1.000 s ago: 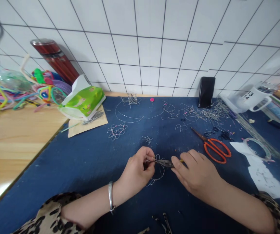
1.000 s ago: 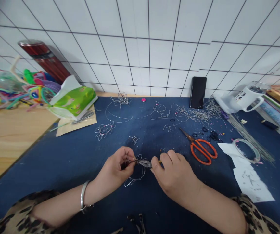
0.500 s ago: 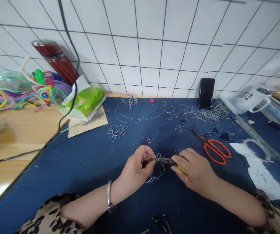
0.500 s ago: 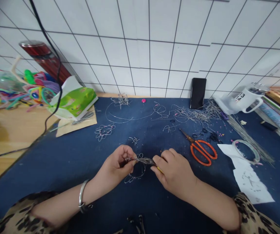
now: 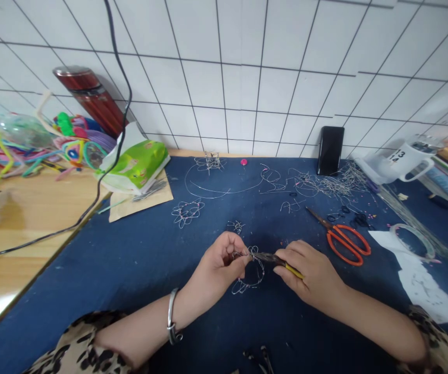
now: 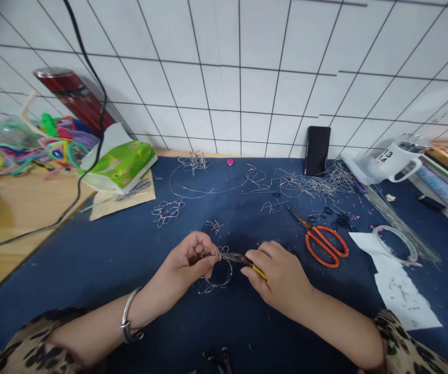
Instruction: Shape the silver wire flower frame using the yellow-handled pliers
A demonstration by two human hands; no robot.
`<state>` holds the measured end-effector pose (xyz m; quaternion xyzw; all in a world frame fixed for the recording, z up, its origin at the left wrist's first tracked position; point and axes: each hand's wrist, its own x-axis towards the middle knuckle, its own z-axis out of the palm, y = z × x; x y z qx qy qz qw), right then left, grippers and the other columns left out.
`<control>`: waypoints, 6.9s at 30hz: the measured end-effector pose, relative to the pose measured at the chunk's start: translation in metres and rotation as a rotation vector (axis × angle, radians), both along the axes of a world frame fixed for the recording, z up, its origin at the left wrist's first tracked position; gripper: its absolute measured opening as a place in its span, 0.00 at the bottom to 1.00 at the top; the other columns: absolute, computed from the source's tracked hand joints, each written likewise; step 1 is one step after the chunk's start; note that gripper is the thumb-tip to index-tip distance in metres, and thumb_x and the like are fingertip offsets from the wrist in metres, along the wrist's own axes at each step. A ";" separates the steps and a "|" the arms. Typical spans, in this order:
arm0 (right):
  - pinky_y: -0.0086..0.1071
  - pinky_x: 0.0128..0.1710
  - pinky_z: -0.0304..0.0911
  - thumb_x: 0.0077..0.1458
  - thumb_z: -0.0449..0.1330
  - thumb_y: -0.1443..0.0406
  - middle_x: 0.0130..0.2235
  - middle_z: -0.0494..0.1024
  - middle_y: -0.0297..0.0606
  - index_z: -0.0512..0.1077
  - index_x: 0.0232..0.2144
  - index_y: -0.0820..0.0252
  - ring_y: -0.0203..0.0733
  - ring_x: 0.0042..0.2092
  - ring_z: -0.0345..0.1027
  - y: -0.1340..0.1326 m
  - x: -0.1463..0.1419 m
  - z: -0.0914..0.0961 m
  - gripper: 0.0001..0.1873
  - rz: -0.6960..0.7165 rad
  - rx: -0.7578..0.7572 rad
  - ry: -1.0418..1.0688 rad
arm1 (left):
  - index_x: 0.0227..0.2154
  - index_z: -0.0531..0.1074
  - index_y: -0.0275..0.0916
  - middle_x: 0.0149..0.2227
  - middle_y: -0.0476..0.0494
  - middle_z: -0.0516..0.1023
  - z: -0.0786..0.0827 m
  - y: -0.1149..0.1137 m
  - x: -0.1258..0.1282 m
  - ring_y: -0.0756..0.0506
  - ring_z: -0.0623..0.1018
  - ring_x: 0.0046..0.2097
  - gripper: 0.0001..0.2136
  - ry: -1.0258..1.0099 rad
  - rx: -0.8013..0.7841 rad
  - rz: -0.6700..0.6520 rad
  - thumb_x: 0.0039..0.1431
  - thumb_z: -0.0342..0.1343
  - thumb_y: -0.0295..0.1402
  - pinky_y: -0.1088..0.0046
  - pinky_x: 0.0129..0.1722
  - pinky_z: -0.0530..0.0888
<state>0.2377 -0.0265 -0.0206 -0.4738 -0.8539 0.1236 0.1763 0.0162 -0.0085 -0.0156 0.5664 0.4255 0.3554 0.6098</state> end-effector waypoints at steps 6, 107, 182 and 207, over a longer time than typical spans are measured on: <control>0.34 0.37 0.59 0.58 0.50 0.59 0.35 0.69 0.39 0.67 0.41 0.59 0.40 0.38 0.60 0.001 0.000 0.003 0.12 0.018 -0.019 -0.007 | 0.31 0.60 0.38 0.25 0.54 0.65 -0.001 0.000 0.000 0.54 0.65 0.24 0.05 0.009 0.018 0.013 0.55 0.49 0.23 0.78 0.24 0.63; 0.38 0.37 0.57 0.57 0.50 0.60 0.35 0.66 0.42 0.67 0.41 0.62 0.41 0.36 0.56 -0.007 -0.004 0.013 0.14 0.048 0.081 -0.106 | 0.31 0.60 0.40 0.27 0.51 0.69 -0.008 -0.006 -0.002 0.51 0.71 0.28 0.07 0.322 0.251 0.098 0.51 0.50 0.23 0.76 0.26 0.68; 0.37 0.37 0.59 0.57 0.51 0.58 0.34 0.67 0.40 0.67 0.40 0.61 0.40 0.37 0.60 -0.002 -0.004 0.005 0.14 0.067 0.004 0.049 | 0.30 0.60 0.40 0.29 0.50 0.69 -0.005 -0.004 -0.005 0.53 0.67 0.25 0.07 0.104 0.155 0.073 0.51 0.52 0.23 0.78 0.23 0.66; 0.39 0.37 0.59 0.57 0.50 0.60 0.35 0.66 0.42 0.67 0.43 0.62 0.42 0.36 0.58 -0.011 -0.010 0.004 0.15 0.009 0.119 -0.073 | 0.28 0.58 0.40 0.27 0.51 0.69 -0.002 -0.009 0.002 0.52 0.69 0.26 0.07 0.210 0.232 0.204 0.51 0.52 0.24 0.76 0.26 0.68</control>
